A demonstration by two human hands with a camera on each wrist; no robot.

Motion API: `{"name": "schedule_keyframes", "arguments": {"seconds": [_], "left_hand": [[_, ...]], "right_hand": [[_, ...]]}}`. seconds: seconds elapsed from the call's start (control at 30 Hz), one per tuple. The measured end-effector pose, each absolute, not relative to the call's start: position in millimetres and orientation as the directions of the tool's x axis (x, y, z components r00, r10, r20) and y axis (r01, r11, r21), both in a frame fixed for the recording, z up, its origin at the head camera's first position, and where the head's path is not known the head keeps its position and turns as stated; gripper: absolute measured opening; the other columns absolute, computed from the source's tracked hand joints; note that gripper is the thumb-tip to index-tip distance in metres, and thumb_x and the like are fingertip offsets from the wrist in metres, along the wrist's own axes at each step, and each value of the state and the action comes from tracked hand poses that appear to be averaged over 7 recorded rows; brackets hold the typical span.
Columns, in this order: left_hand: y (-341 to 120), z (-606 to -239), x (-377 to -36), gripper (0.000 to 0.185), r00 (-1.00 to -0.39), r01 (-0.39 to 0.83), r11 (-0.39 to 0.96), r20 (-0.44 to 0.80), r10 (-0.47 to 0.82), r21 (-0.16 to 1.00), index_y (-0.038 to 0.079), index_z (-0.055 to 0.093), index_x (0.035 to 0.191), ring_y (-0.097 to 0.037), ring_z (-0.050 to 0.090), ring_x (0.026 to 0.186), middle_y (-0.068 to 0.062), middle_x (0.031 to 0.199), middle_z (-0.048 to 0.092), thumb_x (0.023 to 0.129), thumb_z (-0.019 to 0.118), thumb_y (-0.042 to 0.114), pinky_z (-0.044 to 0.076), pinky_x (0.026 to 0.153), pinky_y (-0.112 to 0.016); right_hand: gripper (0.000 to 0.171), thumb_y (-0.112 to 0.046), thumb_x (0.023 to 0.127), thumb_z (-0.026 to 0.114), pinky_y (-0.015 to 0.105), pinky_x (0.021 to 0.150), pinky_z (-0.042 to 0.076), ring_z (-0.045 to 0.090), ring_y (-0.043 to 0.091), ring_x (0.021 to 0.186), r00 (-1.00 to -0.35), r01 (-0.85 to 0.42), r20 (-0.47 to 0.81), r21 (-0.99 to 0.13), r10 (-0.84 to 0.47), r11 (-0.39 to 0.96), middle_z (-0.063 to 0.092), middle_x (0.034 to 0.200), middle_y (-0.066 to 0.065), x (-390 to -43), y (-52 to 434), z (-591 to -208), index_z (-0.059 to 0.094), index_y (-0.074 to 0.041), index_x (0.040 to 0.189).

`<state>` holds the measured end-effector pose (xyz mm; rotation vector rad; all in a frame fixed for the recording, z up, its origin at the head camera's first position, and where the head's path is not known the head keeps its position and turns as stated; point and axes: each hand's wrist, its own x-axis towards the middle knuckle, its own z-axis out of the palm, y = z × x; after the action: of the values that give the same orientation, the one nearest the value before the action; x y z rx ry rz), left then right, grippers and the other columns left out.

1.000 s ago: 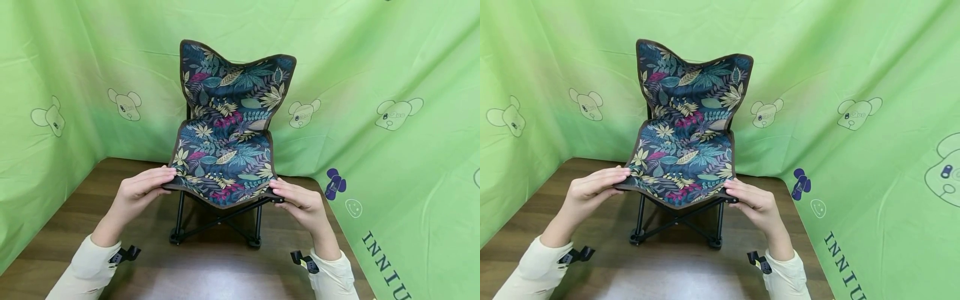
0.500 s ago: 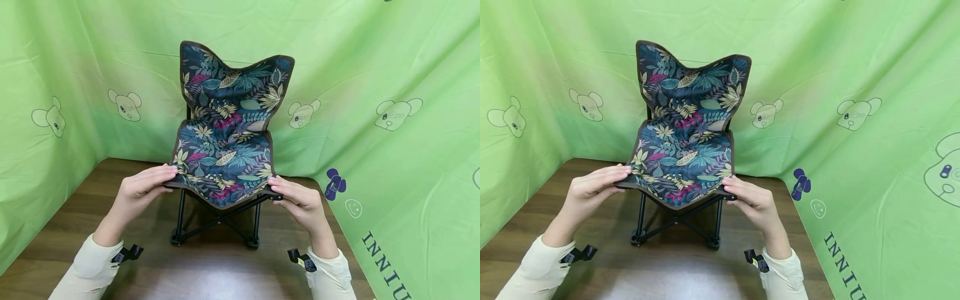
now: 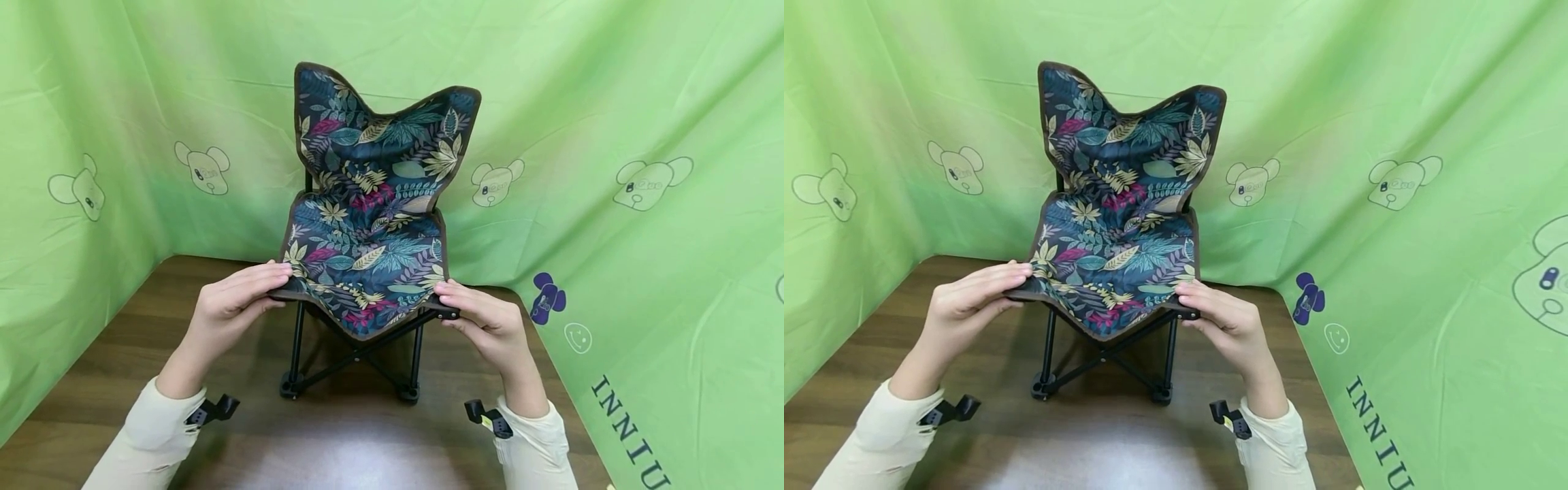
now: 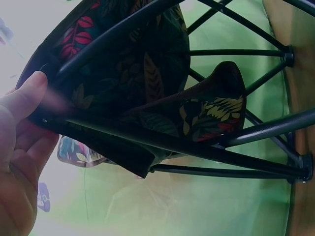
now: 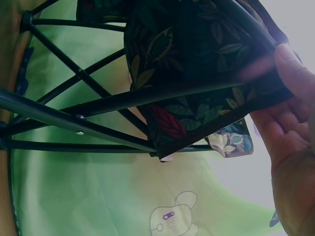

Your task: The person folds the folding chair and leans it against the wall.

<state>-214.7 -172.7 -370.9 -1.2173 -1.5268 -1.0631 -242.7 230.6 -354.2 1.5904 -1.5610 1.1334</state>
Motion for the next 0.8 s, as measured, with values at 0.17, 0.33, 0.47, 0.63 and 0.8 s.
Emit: {"name": "schedule_keyframes", "arguments": {"seconds": [0.17, 0.33, 0.47, 0.63, 0.8], "left_hand": [[-173.0, -370.1, -215.9, 0.029, -0.113, 0.985, 0.154, 0.97, 0.215, 0.08, -0.017, 0.072, 0.108, -0.035, 0.069, 0.116, -0.031, 0.112, 0.071, 0.088, 0.077, 0.003, 0.05, 0.108, -0.045], [-174.4, -366.2, -216.8, 0.029, -0.106, 0.985, 0.155, 0.969, 0.222, 0.072, -0.015, 0.072, 0.109, -0.036, 0.069, 0.115, -0.03, 0.112, 0.072, 0.086, 0.079, 0.001, 0.05, 0.108, -0.045], [-175.3, -357.1, -218.5, 0.029, -0.119, 0.981, 0.175, 0.966, 0.229, 0.079, -0.014, 0.073, 0.109, -0.035, 0.069, 0.115, -0.029, 0.113, 0.072, 0.086, 0.079, 0.003, 0.05, 0.107, -0.045], [-175.6, -348.0, -220.5, 0.029, -0.131, 0.982, 0.162, 0.965, 0.227, 0.095, -0.013, 0.073, 0.109, -0.033, 0.069, 0.117, -0.028, 0.113, 0.073, 0.088, 0.078, 0.006, 0.05, 0.108, -0.045], [-175.2, -339.0, -222.2, 0.03, -0.135, 0.984, 0.147, 0.959, 0.248, 0.1, -0.013, 0.073, 0.11, -0.034, 0.068, 0.118, -0.028, 0.115, 0.072, 0.091, 0.075, 0.01, 0.05, 0.108, -0.045]], "right_hand": [[0.033, 0.013, 0.079, 0.079, 0.048, 0.109, 0.048, 0.067, 0.038, 0.12, -0.07, -0.989, 0.896, -0.12, -0.438, -0.089, 0.068, 0.117, 0.034, -240.6, 224.8, -353.6, 0.069, 0.02, 0.11], [0.034, 0.015, 0.077, 0.079, 0.047, 0.109, 0.049, 0.067, 0.038, 0.12, -0.066, -0.991, 0.902, -0.11, -0.427, -0.08, 0.068, 0.117, 0.034, -240.0, 219.7, -353.1, 0.069, 0.019, 0.109], [0.032, 0.01, 0.08, 0.08, 0.045, 0.109, 0.049, 0.066, 0.038, 0.121, -0.086, -0.991, 0.905, -0.12, -0.416, -0.057, 0.069, 0.118, 0.033, -239.7, 215.5, -348.6, 0.07, 0.017, 0.11], [0.031, -0.001, 0.087, 0.079, 0.044, 0.109, 0.049, 0.066, 0.039, 0.122, -0.108, -0.989, 0.907, -0.138, -0.407, -0.044, 0.069, 0.119, 0.032, -238.2, 209.8, -342.9, 0.071, 0.016, 0.11], [0.031, 0.004, 0.083, 0.081, 0.045, 0.109, 0.049, 0.066, 0.038, 0.121, -0.129, -0.987, 0.912, -0.158, -0.39, -0.042, 0.069, 0.118, 0.033, -234.6, 206.5, -336.4, 0.071, 0.016, 0.11]]}}
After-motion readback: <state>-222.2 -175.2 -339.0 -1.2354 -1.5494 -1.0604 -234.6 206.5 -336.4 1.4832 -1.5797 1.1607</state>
